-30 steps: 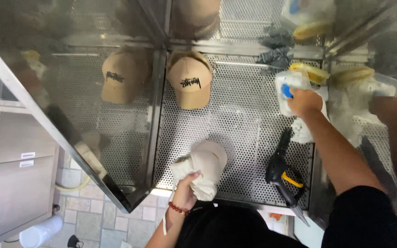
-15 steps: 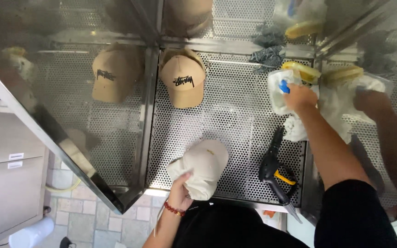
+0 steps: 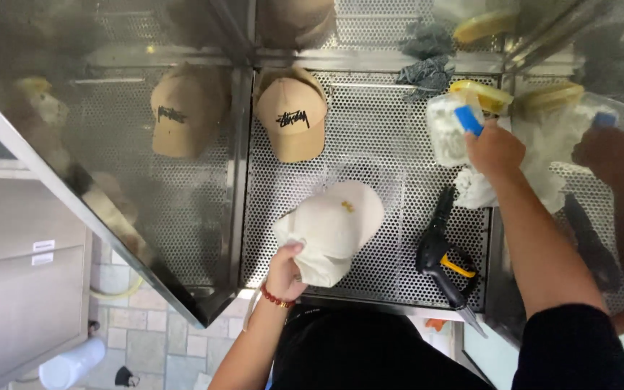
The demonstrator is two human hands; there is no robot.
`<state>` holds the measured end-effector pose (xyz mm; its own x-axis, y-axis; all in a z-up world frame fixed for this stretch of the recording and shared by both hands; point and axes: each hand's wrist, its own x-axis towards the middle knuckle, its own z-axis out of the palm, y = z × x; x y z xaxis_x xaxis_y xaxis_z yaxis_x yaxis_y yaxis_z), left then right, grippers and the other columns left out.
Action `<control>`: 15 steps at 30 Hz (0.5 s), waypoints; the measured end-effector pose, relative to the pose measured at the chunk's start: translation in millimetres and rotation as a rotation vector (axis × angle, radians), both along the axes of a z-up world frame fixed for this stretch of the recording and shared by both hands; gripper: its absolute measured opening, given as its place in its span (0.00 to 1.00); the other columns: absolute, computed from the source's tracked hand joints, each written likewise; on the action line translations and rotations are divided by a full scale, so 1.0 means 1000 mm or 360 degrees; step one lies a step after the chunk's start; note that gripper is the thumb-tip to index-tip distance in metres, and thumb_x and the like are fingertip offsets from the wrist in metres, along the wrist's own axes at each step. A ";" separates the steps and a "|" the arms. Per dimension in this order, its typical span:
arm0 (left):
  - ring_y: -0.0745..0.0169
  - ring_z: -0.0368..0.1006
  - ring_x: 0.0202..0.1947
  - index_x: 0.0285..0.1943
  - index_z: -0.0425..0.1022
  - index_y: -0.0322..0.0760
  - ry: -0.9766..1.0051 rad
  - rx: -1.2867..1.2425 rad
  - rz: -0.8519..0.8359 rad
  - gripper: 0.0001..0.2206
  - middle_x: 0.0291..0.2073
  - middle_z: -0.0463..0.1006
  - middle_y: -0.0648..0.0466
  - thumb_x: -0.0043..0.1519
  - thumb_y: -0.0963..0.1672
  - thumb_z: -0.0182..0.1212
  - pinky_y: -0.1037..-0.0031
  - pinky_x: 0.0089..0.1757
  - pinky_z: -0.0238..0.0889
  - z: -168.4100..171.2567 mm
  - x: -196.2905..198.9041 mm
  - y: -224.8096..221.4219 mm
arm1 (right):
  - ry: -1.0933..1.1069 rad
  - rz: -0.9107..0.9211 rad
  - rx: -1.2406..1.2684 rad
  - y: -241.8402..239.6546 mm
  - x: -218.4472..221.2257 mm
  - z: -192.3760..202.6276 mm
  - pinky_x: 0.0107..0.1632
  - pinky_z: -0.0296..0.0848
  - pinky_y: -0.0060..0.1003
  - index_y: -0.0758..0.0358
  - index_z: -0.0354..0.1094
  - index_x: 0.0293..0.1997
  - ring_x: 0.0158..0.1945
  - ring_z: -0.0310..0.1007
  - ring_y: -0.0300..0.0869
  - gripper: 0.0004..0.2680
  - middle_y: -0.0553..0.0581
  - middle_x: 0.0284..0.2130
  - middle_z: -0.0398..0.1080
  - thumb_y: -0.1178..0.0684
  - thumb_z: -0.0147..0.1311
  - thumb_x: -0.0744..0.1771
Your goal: Cleaning a white baseball cap using a brush and cleaning solution in a professional cleaning booth.
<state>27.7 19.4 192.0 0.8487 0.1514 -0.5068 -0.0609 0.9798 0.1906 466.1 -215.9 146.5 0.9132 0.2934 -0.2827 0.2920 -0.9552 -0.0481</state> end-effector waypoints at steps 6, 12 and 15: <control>0.42 0.72 0.59 0.68 0.62 0.23 0.0117 0.0117 -0.0010 0.28 0.59 0.75 0.38 0.58 0.40 0.62 0.54 0.58 0.67 0.011 0.012 0.001 | -0.0146 -0.0193 0.0552 -0.017 0.007 -0.006 0.45 0.70 0.60 0.62 0.66 0.58 0.45 0.75 0.63 0.18 0.68 0.44 0.75 0.39 0.54 0.69; 0.47 0.74 0.55 0.66 0.66 0.24 0.0231 0.0219 -0.0162 0.25 0.54 0.77 0.43 0.58 0.39 0.62 0.58 0.54 0.70 -0.034 -0.001 -0.004 | -0.0160 -0.0246 0.0660 -0.023 -0.021 -0.026 0.45 0.72 0.57 0.62 0.68 0.59 0.43 0.77 0.61 0.17 0.66 0.40 0.77 0.39 0.52 0.71; 0.43 0.76 0.51 0.61 0.68 0.20 0.0339 0.0211 -0.0228 0.22 0.50 0.78 0.39 0.58 0.39 0.61 0.57 0.51 0.71 -0.049 -0.012 0.000 | -0.0148 -0.0260 0.0627 -0.017 -0.039 -0.020 0.42 0.72 0.57 0.62 0.70 0.56 0.40 0.76 0.61 0.16 0.64 0.38 0.76 0.40 0.54 0.69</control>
